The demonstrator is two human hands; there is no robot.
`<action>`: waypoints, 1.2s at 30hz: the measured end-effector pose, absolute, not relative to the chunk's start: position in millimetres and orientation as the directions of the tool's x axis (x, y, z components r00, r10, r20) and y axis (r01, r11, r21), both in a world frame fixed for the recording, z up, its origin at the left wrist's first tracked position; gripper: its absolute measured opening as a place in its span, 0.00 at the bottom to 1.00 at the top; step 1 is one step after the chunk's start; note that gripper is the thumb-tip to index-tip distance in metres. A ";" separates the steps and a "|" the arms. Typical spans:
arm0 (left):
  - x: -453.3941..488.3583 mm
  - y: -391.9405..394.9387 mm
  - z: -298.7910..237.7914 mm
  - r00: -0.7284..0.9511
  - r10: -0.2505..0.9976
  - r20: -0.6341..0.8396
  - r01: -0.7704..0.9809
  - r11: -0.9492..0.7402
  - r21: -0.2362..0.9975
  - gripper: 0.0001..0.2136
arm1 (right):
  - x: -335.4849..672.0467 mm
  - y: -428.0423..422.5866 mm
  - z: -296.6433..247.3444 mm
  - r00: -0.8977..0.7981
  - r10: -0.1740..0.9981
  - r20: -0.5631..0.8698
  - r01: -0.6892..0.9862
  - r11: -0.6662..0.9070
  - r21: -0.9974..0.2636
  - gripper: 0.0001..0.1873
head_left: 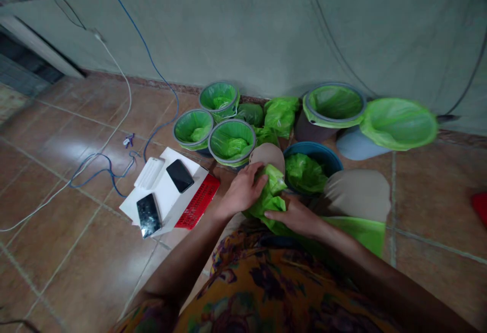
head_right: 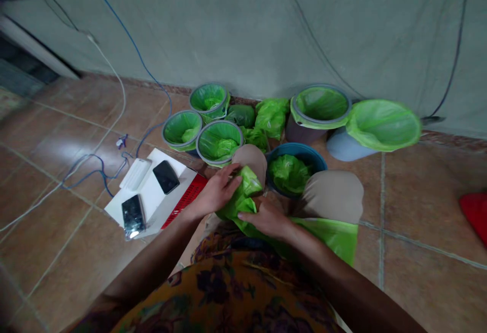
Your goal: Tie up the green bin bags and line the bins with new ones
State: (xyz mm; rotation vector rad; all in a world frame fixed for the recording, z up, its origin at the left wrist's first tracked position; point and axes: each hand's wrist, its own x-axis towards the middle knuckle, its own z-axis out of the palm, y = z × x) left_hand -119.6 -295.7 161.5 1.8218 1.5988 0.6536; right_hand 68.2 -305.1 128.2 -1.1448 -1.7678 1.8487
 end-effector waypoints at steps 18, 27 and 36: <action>-104.7 -290.0 149.9 0.167 0.985 -0.041 0.912 -0.139 0.385 0.25 | 60.2 -328.9 102.4 -0.611 0.771 -0.178 0.242 -0.031 -0.970 0.18; -100.2 -285.7 174.5 0.168 0.970 -0.176 0.934 -0.099 0.344 0.37 | 51.3 -318.1 110.3 -0.699 0.704 -0.128 0.182 0.002 -0.983 0.16; -99.6 -277.7 144.6 0.221 0.971 -0.087 0.912 -0.174 0.373 0.27 | 56.4 -325.5 91.3 -0.674 0.736 -0.062 0.173 0.076 -0.982 0.15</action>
